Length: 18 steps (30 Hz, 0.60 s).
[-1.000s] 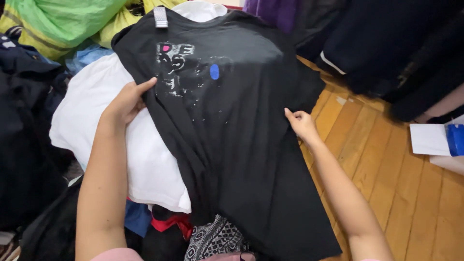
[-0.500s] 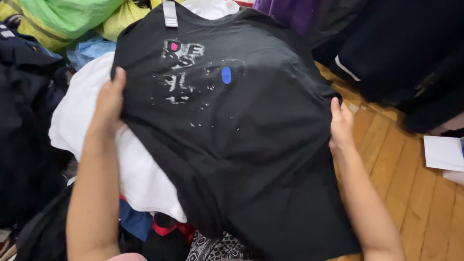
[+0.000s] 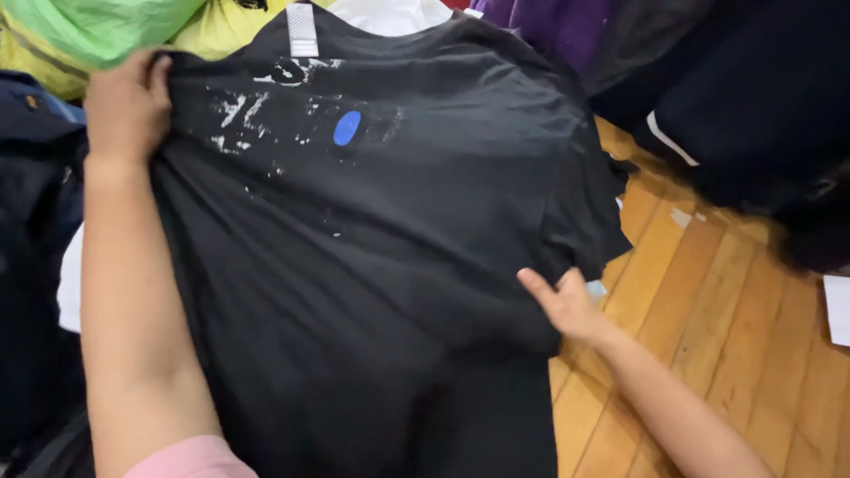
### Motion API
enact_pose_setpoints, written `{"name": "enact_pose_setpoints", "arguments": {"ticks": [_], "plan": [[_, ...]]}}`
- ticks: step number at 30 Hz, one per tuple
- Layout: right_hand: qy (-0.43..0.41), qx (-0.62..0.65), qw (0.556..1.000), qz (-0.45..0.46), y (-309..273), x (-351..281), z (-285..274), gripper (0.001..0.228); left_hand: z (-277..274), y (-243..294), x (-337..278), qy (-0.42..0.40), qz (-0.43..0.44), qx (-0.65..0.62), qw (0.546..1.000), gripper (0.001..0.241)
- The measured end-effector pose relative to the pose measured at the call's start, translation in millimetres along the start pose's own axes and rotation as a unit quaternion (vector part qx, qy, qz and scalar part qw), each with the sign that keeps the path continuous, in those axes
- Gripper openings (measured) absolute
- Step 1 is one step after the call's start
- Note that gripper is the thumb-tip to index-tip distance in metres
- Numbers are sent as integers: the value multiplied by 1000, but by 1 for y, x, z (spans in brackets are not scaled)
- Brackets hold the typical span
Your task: The person lays a black t-shirt on a wooden table, smooths it out, and folds it. They then use a blue handheld device to apply a patterned strip to the shirt's collar area before lifting the shirt.
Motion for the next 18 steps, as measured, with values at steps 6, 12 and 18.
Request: {"name": "enact_pose_setpoints", "arguments": {"ticks": [6, 12, 18], "plan": [[15, -75, 987, -144, 32, 9, 26, 43, 83, -18, -22, -219, -95, 36, 970, 39], [54, -96, 976, -190, 27, 2, 26, 46, 105, -44, -38, -210, -134, 6, 968, 57], [18, -139, 989, -50, 24, -1, 22, 51, 93, -109, -71, -49, -217, -20, 975, 53]]}}
Point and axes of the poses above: each hand's wrist, its own x-axis towards the middle knuckle, its own z-axis out of the palm, y = z × x, the point moved 8 cm from there along x, towards the middle knuckle, and after that the axes turned 7 degrees about y, right-handed, at the moved point
